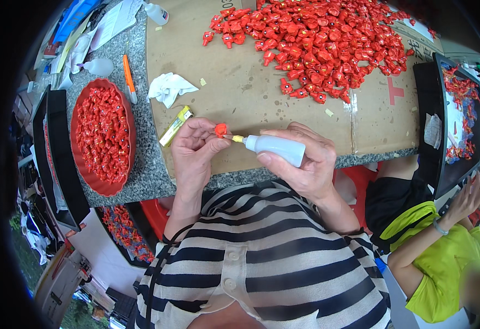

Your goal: The person applies glue from a bottle to small red plastic toy components and assembles them by hand at a workstation.

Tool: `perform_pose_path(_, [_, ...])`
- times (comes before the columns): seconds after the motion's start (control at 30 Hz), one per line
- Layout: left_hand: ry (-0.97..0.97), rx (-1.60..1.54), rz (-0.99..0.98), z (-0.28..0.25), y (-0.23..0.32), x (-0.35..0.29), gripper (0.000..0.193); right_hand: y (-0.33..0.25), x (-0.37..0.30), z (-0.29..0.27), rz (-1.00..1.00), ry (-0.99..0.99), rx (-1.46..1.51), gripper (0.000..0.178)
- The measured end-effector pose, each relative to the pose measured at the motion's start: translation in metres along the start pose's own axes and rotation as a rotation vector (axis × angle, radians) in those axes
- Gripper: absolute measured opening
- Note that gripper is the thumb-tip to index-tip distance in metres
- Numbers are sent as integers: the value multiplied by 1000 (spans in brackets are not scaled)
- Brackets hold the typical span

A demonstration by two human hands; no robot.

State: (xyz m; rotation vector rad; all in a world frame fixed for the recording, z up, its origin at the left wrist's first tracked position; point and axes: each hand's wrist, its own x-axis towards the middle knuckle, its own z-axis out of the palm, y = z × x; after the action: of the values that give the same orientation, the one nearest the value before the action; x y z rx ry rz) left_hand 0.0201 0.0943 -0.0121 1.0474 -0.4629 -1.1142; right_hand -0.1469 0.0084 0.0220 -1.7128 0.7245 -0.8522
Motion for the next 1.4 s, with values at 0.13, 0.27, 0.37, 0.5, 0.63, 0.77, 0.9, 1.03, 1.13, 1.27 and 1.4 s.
perform_pose_path(0.13, [15,25,-2,0,1,0,25,4,0,-2,-71,21,45,28])
perform_pose_path(0.27, [34,16,-20,-1,1,-2,26,5,-4,-2,69,87,126,29])
perform_pose_path(0.37, [45,37,-57,1,6,-4,26,2,4,6,95,144,104,31])
perform_pose_path(0.5, [108,174,-97,1,10,-8,24,11,14,20,185,144,115,30])
perform_pose_path(0.63, [107,157,-134,0,13,-9,19,18,37,27,-20,34,-279,30])
perform_pose_path(0.77, [124,170,-141,1,16,-7,17,26,41,38,96,73,-235,30])
perform_pose_path(0.9, [124,155,-154,2,17,-7,17,17,40,32,57,86,-288,32])
perform_pose_path(1.03, [134,194,-127,0,15,-9,19,6,52,-4,27,121,-372,31])
perform_pose_path(1.13, [114,181,-85,-3,10,-11,21,11,92,-37,10,181,-484,24])
perform_pose_path(1.27, [80,153,-84,-2,9,-10,23,2,156,-62,-73,174,-611,17])
perform_pose_path(1.4, [49,147,-88,-3,6,-11,23,44,222,-74,-118,66,-823,21])
